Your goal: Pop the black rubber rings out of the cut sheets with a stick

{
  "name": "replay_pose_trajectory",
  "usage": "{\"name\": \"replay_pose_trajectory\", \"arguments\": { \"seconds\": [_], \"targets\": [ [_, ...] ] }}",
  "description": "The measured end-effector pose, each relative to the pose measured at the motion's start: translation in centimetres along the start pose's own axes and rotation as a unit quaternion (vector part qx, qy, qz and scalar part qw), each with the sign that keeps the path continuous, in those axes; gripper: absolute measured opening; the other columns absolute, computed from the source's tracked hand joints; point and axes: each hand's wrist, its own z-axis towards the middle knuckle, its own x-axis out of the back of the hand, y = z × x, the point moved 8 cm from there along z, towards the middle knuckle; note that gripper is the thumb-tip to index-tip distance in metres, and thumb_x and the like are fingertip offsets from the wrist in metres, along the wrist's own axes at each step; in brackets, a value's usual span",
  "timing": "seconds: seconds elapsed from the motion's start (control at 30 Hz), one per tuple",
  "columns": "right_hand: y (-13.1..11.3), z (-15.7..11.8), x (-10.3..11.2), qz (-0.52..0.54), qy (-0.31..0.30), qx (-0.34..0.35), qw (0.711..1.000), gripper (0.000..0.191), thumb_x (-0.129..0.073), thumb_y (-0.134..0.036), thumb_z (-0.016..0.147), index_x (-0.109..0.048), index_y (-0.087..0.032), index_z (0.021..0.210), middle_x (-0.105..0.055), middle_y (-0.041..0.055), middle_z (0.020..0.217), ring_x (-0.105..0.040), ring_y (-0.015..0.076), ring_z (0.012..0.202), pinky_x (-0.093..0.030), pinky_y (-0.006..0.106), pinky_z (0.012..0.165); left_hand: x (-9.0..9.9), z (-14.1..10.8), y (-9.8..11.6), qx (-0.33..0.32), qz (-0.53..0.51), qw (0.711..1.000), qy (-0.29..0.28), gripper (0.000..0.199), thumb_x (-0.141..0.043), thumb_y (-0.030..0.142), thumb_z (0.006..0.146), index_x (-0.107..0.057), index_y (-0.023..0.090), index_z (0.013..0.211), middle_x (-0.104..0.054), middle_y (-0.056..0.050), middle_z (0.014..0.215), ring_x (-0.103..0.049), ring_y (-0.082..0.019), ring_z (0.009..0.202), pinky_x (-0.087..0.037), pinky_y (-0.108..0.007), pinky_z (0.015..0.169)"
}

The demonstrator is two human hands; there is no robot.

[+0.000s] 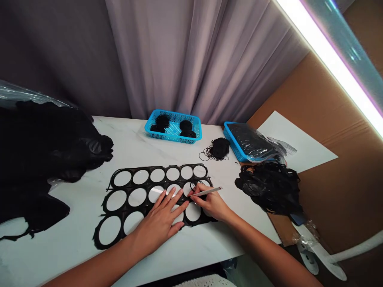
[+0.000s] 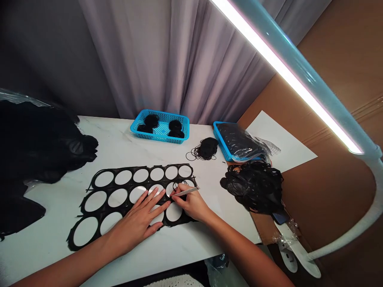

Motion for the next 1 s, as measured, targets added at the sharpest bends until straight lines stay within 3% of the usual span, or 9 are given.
{"name": "replay_pose_trajectory", "arguments": {
  "seconds": [0.2, 0.37, 0.43, 0.57, 0.63, 0.7, 0.8, 0.9, 1.0],
  "targets": [
    [-1.0, -0.5, -0.5, -0.080, -0.008, 0.068, 0.994, 0.019, -0.057, -0.029, 0.093, -0.051, -0.024, 0.076, -0.068, 0.0052, 0.092, -0.059, 0.0212, 0.086, -0.042, 0.034, 0.078, 0.1, 0.0, 0.0, 0.000, -0.017, 1.000, 0.005, 0.057, -0.058, 0.033, 0.096, -0.037, 0.033, 0.149, -0.027, -0.006, 0.161, -0.023, -0.032, 0.148, -0.025, -0.053, 0.117],
    [-2.5, -0.5, -1.1, -0.284, -0.041, 0.181, 0.941, 0.007, -0.052, -0.023, 0.093, -0.057, -0.024, 0.088, -0.067, 0.0107, 0.098, -0.054, 0.0260, 0.090, -0.037, 0.040, 0.082, -0.1, 0.0, 0.1, 0.002, -0.006, 1.000, -0.011, 0.057, -0.059, 0.034, 0.096, -0.038, 0.033, 0.148, -0.025, -0.006, 0.162, -0.023, -0.032, 0.148, -0.025, -0.054, 0.117],
    [-2.5, 1.0, 1.9, -0.326, 0.025, 0.172, 0.929, 0.006, -0.052, -0.021, 0.090, -0.057, -0.023, 0.086, -0.065, 0.0112, 0.094, -0.053, 0.0270, 0.089, -0.036, 0.040, 0.080, -0.1, 0.0, 0.1, 0.001, 0.000, 1.000, -0.016, 0.055, -0.058, 0.035, 0.096, -0.039, 0.032, 0.148, -0.024, -0.006, 0.162, -0.022, -0.032, 0.148, -0.025, -0.055, 0.117],
    [-1.7, 3.1, 11.5, -0.337, 0.267, 0.053, 0.901, 0.016, -0.046, -0.020, 0.090, -0.049, -0.023, 0.075, -0.059, 0.0090, 0.077, -0.051, 0.0263, 0.079, -0.036, 0.037, 0.073, 0.0, 0.0, -0.1, 0.001, 0.009, 1.000, -0.016, 0.054, -0.058, 0.034, 0.097, -0.039, 0.031, 0.148, -0.023, -0.007, 0.162, -0.022, -0.033, 0.148, -0.028, -0.054, 0.116],
    [-1.1, 3.1, 13.4, -0.284, 0.295, 0.017, 0.912, 0.020, -0.050, -0.027, 0.090, -0.045, -0.024, 0.071, -0.058, 0.0060, 0.072, -0.051, 0.0236, 0.072, -0.036, 0.034, 0.068, 0.4, 0.0, -0.1, -0.001, 0.003, 1.000, -0.007, 0.056, -0.059, 0.034, 0.096, -0.039, 0.031, 0.148, -0.023, -0.008, 0.162, -0.023, -0.033, 0.147, -0.031, -0.054, 0.115],
    [-0.5, 2.6, 12.4, -0.186, 0.247, -0.008, 0.951, 0.026, -0.056, -0.036, 0.088, -0.044, -0.024, 0.069, -0.060, 0.0041, 0.072, -0.053, 0.0215, 0.070, -0.037, 0.032, 0.065, 1.0, -0.1, 0.2, -0.003, -0.005, 1.000, 0.007, 0.056, -0.060, 0.033, 0.095, -0.040, 0.029, 0.148, -0.027, -0.009, 0.160, -0.026, -0.034, 0.146, -0.032, -0.054, 0.114],
    [-0.1, 0.6, 7.7, -0.009, 0.129, -0.045, 0.991, 0.031, -0.065, -0.044, 0.084, -0.046, -0.024, 0.070, -0.067, 0.0051, 0.082, -0.060, 0.0219, 0.078, -0.042, 0.030, 0.062, 1.6, -0.9, 1.4, -0.023, -0.022, 0.999, 0.008, 0.049, -0.059, 0.029, 0.095, -0.047, 0.026, 0.143, -0.040, -0.012, 0.154, -0.035, -0.033, 0.142, -0.035, -0.052, 0.113],
    [-0.4, -2.0, 2.6, 0.113, 0.029, -0.077, 0.990, 0.034, -0.067, -0.049, 0.083, -0.048, -0.023, 0.074, -0.066, 0.0061, 0.093, -0.063, 0.0214, 0.080, -0.044, 0.029, 0.056, 1.3, -2.2, 2.9, -0.051, -0.049, 0.997, -0.005, 0.046, -0.059, 0.028, 0.094, -0.051, 0.026, 0.139, -0.042, -0.012, 0.152, -0.041, -0.031, 0.140, -0.037, -0.049, 0.113],
    [-0.6, -4.1, -0.6, 0.162, -0.032, -0.088, 0.982, 0.033, -0.065, -0.049, 0.086, -0.048, -0.023, 0.076, -0.062, 0.0054, 0.096, -0.064, 0.0214, 0.085, -0.046, 0.030, 0.061, 0.7, -3.0, 3.5, -0.053, -0.056, 0.997, -0.005, 0.051, -0.060, 0.029, 0.093, -0.047, 0.028, 0.143, -0.035, -0.010, 0.157, -0.036, -0.031, 0.142, -0.035, -0.049, 0.114]
  ]
}}
